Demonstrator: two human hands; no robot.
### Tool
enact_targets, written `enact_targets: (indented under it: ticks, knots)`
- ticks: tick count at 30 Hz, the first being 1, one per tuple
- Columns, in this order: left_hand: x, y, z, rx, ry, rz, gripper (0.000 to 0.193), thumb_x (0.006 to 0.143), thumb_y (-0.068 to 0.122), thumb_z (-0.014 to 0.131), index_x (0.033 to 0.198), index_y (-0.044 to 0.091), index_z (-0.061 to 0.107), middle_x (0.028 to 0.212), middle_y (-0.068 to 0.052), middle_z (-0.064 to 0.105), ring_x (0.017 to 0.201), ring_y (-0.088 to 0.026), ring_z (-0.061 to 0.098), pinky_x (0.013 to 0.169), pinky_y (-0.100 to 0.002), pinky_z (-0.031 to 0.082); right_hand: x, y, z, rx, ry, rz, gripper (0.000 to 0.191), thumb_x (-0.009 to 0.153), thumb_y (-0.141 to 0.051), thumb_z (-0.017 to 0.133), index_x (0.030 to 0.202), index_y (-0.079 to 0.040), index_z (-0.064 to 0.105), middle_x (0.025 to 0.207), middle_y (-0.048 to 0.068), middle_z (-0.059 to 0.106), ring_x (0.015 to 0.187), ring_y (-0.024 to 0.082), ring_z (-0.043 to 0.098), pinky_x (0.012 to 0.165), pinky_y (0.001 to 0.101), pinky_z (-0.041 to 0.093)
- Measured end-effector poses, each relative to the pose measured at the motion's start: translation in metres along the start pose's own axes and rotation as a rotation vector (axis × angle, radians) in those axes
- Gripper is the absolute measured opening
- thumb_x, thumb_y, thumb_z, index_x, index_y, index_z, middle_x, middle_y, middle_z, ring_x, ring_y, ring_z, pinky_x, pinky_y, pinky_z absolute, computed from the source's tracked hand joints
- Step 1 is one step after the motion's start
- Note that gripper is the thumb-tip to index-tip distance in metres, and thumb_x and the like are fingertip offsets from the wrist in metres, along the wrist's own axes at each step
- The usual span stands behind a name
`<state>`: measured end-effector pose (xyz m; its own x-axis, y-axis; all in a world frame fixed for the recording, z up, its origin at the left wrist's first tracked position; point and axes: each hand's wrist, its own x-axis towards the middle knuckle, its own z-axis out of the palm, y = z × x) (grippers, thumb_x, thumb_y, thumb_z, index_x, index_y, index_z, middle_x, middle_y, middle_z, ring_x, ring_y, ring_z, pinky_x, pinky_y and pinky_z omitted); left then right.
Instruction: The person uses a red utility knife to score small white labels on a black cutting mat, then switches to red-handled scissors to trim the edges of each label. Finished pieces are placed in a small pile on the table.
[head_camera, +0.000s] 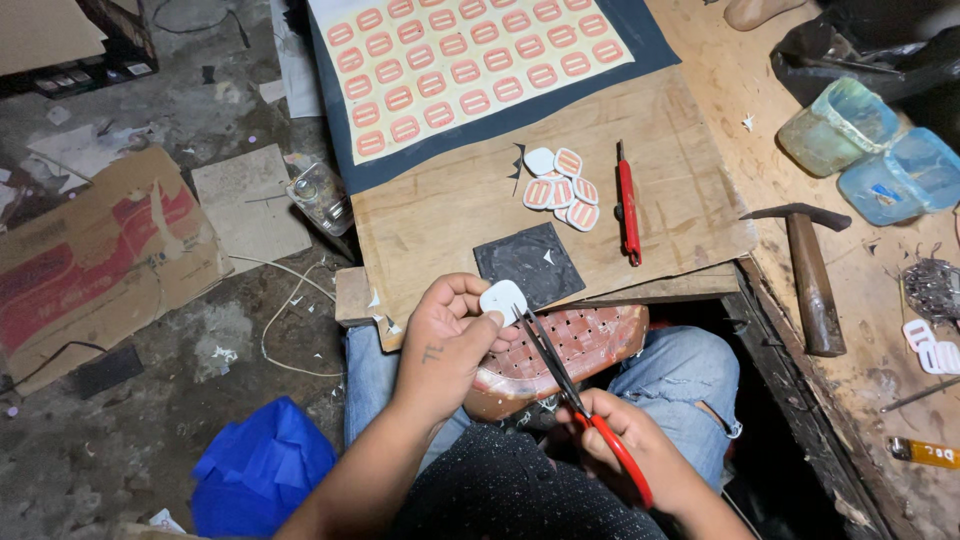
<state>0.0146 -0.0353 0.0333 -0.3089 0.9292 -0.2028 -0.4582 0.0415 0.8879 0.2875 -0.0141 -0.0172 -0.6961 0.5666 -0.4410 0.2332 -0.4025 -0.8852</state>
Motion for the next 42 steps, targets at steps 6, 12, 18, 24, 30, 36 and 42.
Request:
enact_targets:
  ticks: [6,12,18,24,30,36,42]
  knots:
    - [-0.002,0.004,0.004,0.046,0.002,-0.025,0.018,0.095,0.003,0.06,0.112,-0.004,0.061,0.095,-0.012,0.072,0.08,-0.015,0.071,0.07,-0.027,0.059,0.003,-0.008,0.005,-0.036,0.008,-0.025,0.031,0.091,-0.021,0.07,0.116,-0.002,0.065,0.085,-0.001,0.062,0.075,0.007,0.057,0.068,0.0243,0.049]
    - [-0.007,0.0,0.004,0.04,-0.017,0.04,0.016,0.097,0.003,0.061,0.111,-0.006,0.062,0.088,-0.011,0.074,0.078,-0.011,0.068,0.071,-0.024,0.056,0.0,-0.03,0.017,-0.296,0.174,-0.059,0.029,0.083,-0.019,0.078,0.105,-0.004,0.068,0.085,0.001,0.073,0.079,0.009,0.065,0.072,0.0267,0.055]
    - [-0.006,0.001,0.006,0.129,0.05,0.017,0.011,0.095,0.002,0.063,0.102,-0.006,0.065,0.083,-0.009,0.074,0.071,-0.009,0.067,0.063,-0.022,0.052,-0.002,-0.046,0.034,-0.578,0.34,-0.218,0.034,0.074,-0.019,0.085,0.101,-0.005,0.069,0.08,0.006,0.068,0.073,0.017,0.065,0.067,0.0308,0.053]
    - [-0.007,0.004,0.01,0.113,0.089,-0.015,0.011,0.094,0.003,0.063,0.101,-0.005,0.065,0.079,-0.008,0.072,0.061,-0.007,0.062,0.046,-0.021,0.045,0.001,-0.042,0.033,-0.591,0.36,-0.312,0.033,0.074,-0.02,0.085,0.099,-0.004,0.07,0.081,0.005,0.069,0.072,0.015,0.067,0.069,0.0296,0.054]
    - [-0.008,0.002,0.009,0.111,0.09,0.004,0.01,0.094,0.004,0.063,0.101,-0.004,0.065,0.081,-0.006,0.071,0.063,-0.006,0.062,0.049,-0.02,0.045,0.004,-0.037,0.03,-0.543,0.347,-0.298,0.029,0.077,-0.019,0.083,0.099,-0.004,0.072,0.081,0.004,0.073,0.073,0.014,0.069,0.07,0.028,0.055]
    - [-0.005,-0.004,0.007,0.102,0.081,0.052,0.009,0.094,0.001,0.065,0.101,-0.005,0.066,0.084,-0.005,0.07,0.071,-0.006,0.064,0.061,-0.02,0.049,0.001,-0.042,0.032,-0.541,0.355,-0.294,0.027,0.078,-0.019,0.082,0.097,-0.003,0.073,0.08,0.005,0.074,0.072,0.014,0.069,0.069,0.0282,0.055]
    - [-0.007,-0.003,0.006,0.134,0.049,0.115,0.009,0.095,-0.001,0.064,0.102,-0.005,0.067,0.085,-0.003,0.069,0.07,-0.004,0.061,0.061,-0.019,0.047,-0.001,-0.051,0.035,-0.615,0.379,-0.326,0.03,0.076,-0.021,0.083,0.098,-0.003,0.074,0.081,0.007,0.075,0.071,0.017,0.072,0.068,0.0298,0.056]
